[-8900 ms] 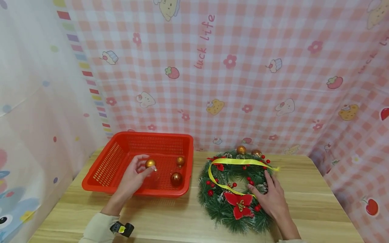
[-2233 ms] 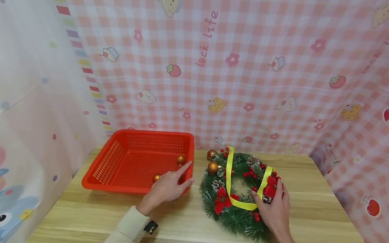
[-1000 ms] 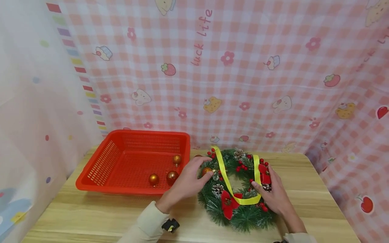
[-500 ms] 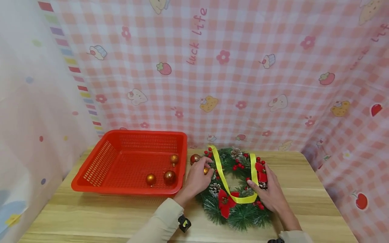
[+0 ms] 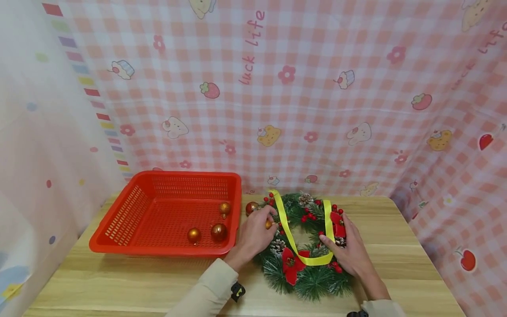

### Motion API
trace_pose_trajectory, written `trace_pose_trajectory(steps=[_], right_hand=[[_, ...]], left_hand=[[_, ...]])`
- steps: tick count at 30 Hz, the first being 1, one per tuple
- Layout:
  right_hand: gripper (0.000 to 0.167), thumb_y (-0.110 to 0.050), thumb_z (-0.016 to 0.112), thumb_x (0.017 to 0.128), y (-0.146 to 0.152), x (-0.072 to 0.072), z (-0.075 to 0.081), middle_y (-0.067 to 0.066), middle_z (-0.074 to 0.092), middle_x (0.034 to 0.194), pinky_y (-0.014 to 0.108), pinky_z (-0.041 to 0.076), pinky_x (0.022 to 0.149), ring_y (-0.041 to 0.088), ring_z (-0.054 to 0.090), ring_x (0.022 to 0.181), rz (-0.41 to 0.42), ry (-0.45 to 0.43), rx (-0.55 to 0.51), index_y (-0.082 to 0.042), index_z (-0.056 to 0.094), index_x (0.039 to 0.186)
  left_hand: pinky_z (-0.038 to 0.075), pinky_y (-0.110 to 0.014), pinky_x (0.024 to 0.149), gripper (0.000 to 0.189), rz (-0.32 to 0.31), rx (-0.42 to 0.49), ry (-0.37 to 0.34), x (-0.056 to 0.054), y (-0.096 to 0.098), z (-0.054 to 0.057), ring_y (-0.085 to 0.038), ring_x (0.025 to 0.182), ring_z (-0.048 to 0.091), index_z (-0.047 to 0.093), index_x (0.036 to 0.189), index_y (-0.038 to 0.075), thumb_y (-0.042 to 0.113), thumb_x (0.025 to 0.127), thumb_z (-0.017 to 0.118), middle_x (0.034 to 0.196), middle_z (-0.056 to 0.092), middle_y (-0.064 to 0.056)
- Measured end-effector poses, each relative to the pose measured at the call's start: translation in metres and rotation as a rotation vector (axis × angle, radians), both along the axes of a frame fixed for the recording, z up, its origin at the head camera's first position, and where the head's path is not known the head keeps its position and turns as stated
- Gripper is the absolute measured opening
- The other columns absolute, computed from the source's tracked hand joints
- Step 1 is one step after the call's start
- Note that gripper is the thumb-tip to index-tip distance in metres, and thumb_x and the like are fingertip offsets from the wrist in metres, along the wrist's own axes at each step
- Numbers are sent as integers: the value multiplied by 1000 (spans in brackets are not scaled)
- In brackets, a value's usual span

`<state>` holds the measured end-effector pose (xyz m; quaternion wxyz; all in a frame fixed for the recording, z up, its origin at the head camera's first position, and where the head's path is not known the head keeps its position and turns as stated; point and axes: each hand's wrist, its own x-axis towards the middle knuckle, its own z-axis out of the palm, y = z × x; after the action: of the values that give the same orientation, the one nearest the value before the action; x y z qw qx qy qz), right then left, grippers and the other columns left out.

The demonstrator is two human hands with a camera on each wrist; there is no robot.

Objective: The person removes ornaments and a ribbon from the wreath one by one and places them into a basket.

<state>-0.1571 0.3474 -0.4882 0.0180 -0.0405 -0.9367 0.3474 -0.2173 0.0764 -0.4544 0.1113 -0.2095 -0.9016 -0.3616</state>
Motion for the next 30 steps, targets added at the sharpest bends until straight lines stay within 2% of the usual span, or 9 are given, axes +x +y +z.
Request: trace_pose_trajectory(steps=[7, 12, 18, 24, 30], right_hand=[[101, -56, 57, 95, 1, -1, -2, 34, 4, 159, 78, 22, 100, 59, 14, 141, -7, 6, -4, -12, -7, 159], [101, -56, 58, 94, 1, -2, -3, 33, 4, 160, 77, 22, 100, 59, 14, 141, -11, 14, -11, -14, -7, 159], [101, -57, 58, 94, 2, -2, -2, 32, 5, 160, 77, 23, 100, 59, 16, 140, -19, 14, -10, -14, -7, 159], [101, -57, 58, 94, 2, -2, -3, 32, 6, 160, 77, 23, 100, 58, 16, 141, -20, 24, -15, -15, -6, 160], [101, -56, 59, 94, 4, -2, -5, 32, 7, 160, 77, 22, 101, 58, 16, 141, -21, 39, -19, -15, -6, 160]], left_hand=[[45, -23, 61, 12, -8, 29, -8, -6, 9, 2, -12, 75, 57, 68, 104, 14, 12, 92, 67, 86, 64, 5], [48, -25, 68, 15, -16, 29, -9, -11, 14, 4, -14, 80, 58, 70, 104, 14, 8, 94, 60, 87, 66, 4], [46, -26, 68, 13, -23, 37, -7, -15, 22, 9, -15, 78, 54, 69, 102, 14, 8, 96, 59, 86, 65, 3], [48, -27, 71, 14, -84, 21, -43, -24, 27, 14, -16, 83, 58, 65, 99, 14, 3, 94, 58, 87, 64, 3], [46, -27, 71, 12, -131, 74, -146, -32, 30, 18, -15, 82, 53, 61, 97, 11, 0, 93, 58, 86, 60, 3]])
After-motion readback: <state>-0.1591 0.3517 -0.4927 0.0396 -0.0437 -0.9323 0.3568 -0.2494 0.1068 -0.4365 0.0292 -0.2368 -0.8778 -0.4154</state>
